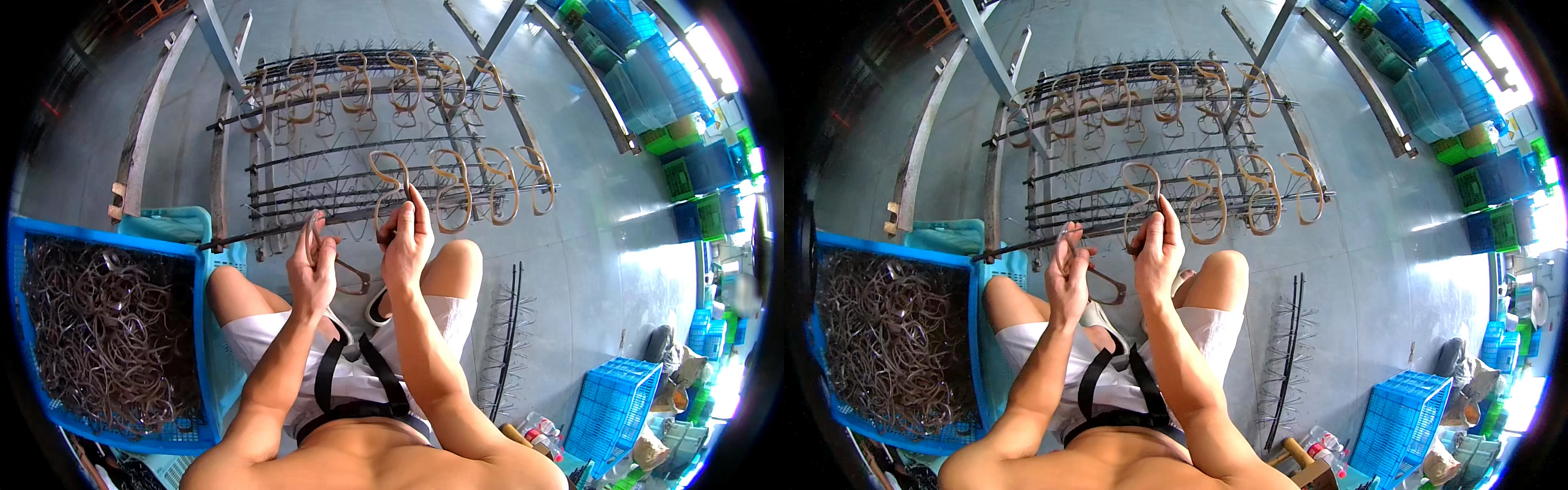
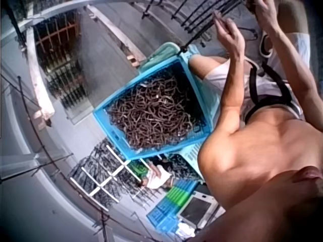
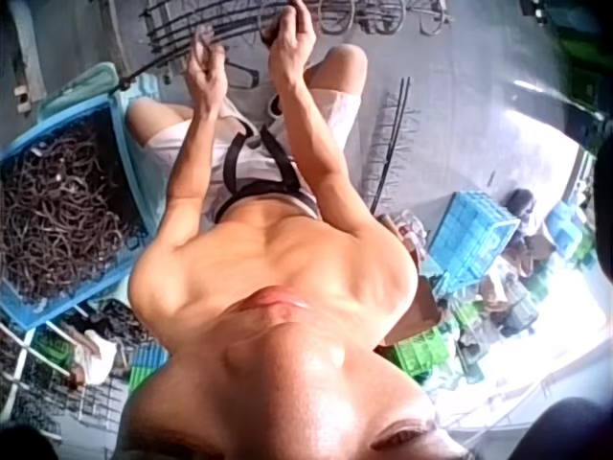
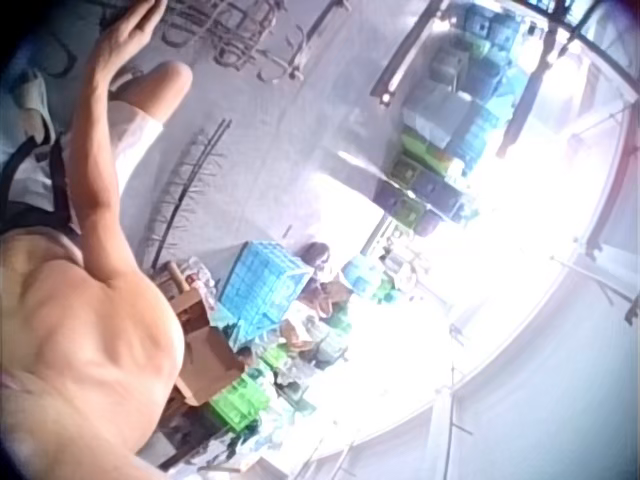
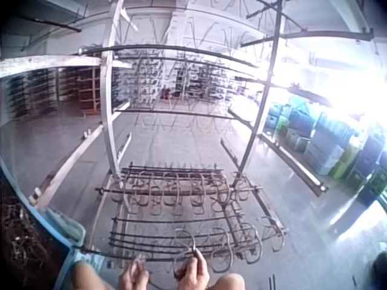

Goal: The person repeatedly picks metal hoops from a blue basket and threads them onto horizontal rods of a metal rack. The person works one at a time, placing each hoop onto the rack and occasionally adjusting the rack's position.

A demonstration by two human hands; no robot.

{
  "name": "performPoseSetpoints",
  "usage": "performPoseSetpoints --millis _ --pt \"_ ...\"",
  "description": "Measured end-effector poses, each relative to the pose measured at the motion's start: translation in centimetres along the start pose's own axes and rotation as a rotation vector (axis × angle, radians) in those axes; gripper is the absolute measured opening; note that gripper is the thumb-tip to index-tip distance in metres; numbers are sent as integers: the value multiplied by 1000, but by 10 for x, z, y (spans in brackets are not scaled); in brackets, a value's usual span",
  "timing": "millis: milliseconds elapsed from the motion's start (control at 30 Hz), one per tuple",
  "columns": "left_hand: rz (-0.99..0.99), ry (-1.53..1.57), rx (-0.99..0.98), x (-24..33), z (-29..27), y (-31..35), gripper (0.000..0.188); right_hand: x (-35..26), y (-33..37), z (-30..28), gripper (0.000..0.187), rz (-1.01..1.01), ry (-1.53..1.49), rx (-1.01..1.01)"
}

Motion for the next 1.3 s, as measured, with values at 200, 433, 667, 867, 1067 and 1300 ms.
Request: performPoseSetpoints --millis 200,433,667,867,1067,1300 --pt "-39 115 -16 -5 0 4 48 -9 9 2 31 -173 492 73" --pt "-55 138 -54 0 -2 2 50 -12 6 0 31 -280 726 99" --pt "-60 129 -73 -1 -6 0 50 -7 3 0 30 -266 657 96" --pt "-49 116 -79 -1 -10 0 50 -5 5 6 30 -230 608 130" --pt "-61 171 -67 -2 -14 -4 50 -7 2 5 34 -160 524 127" --pt "-154 240 139 17 -24 22 34 -13 65 -9 52 -685 1106 283"
Point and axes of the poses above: each hand's wrist, its own y-axis away from the middle knuckle, its own z-axis out of the palm, x = y × z, the point moved 2 cm from there along -y, towards the middle knuckle, and after that the axes turned 12 degrees about z, right-handed, at the moved point
